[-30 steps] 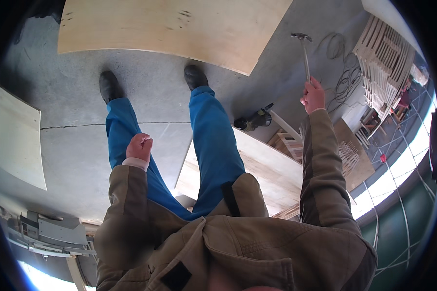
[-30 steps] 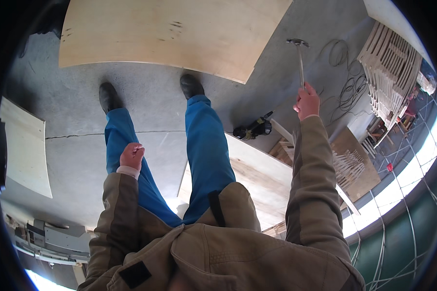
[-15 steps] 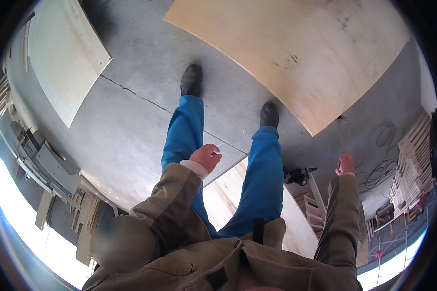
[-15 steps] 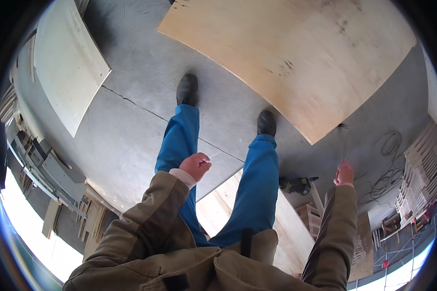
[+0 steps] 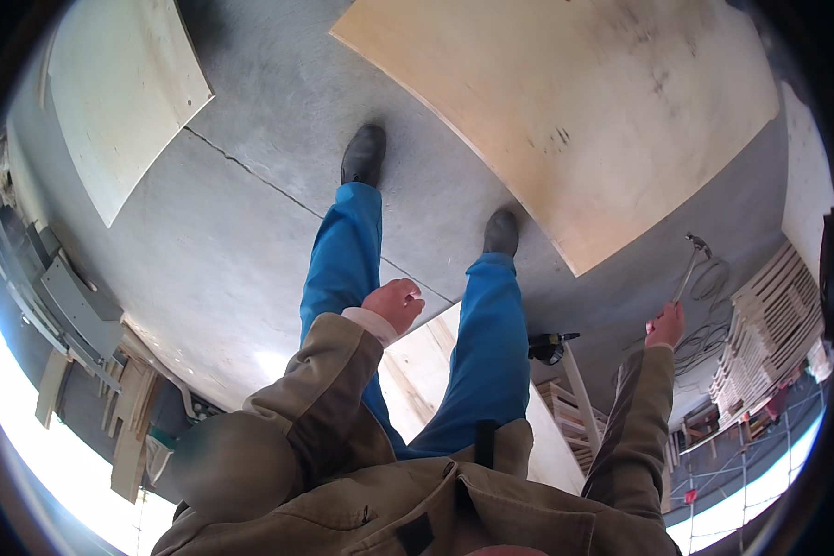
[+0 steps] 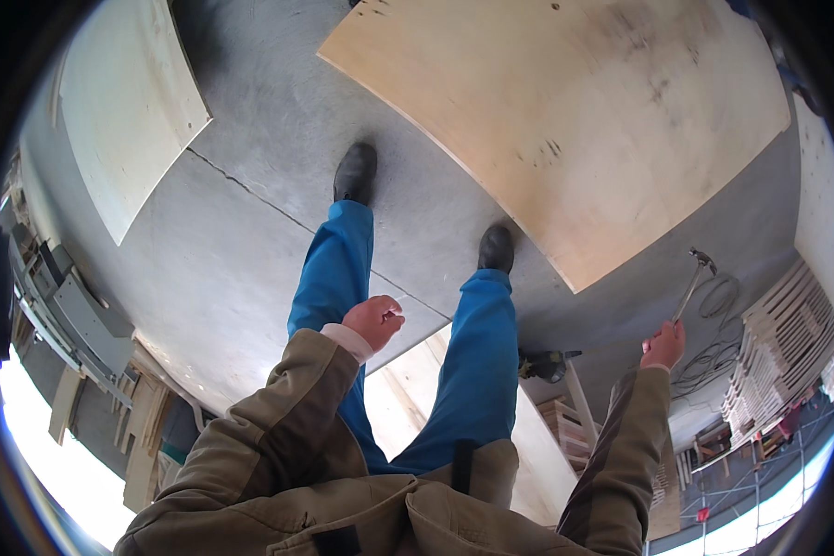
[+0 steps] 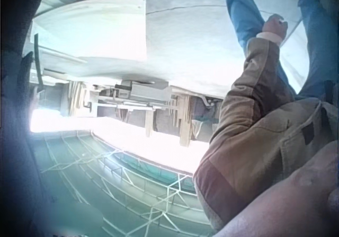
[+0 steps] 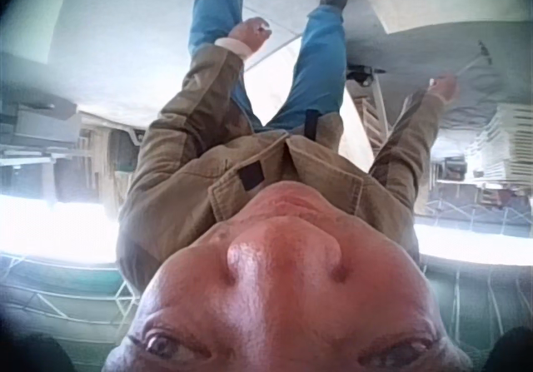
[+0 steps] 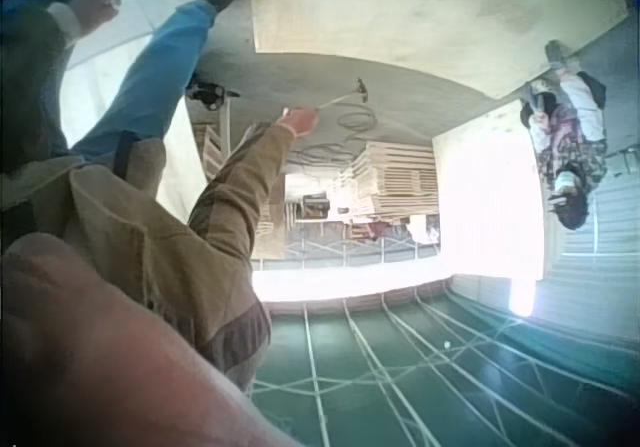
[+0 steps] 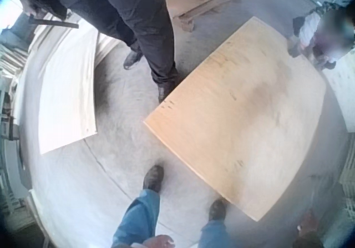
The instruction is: The person positions a large plywood sheet on the floor, then uses a hammer to tap along its edges. They then use a nail gun to fasten the plywood to a wooden frame on the floor. The person continues to tap and fasten the panel while another worker assists nearby.
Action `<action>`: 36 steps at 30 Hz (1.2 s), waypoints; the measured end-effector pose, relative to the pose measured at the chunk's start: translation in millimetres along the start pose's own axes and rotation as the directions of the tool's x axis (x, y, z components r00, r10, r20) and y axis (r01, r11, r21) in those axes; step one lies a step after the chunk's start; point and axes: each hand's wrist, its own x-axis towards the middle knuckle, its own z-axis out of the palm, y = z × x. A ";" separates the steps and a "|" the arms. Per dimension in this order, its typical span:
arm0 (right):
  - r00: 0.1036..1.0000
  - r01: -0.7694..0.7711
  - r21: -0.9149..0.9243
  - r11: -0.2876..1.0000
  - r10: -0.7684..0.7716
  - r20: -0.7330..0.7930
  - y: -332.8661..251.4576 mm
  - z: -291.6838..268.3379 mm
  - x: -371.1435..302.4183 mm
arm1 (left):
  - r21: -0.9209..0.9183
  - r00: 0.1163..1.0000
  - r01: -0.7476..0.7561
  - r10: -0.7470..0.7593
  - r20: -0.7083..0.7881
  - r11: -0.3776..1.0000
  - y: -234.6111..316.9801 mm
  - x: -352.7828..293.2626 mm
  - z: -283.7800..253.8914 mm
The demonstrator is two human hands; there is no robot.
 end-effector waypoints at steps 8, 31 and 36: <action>0.903 0.366 -0.032 0.930 -0.347 0.253 -91.7 155.2 -141.3 | -0.102 0.999 0.002 0.002 0.041 0.995 11.4 3.0 -18.5; 0.551 0.667 -0.283 0.689 -0.200 0.810 -185.8 504.3 -425.2 | -0.431 0.994 -0.107 0.105 -0.028 0.896 26.1 11.3 -95.2; 0.580 0.593 -0.275 0.756 -0.165 0.798 -190.8 499.7 -423.0 | -0.415 0.995 -0.096 0.098 -0.016 0.905 31.7 12.4 -99.9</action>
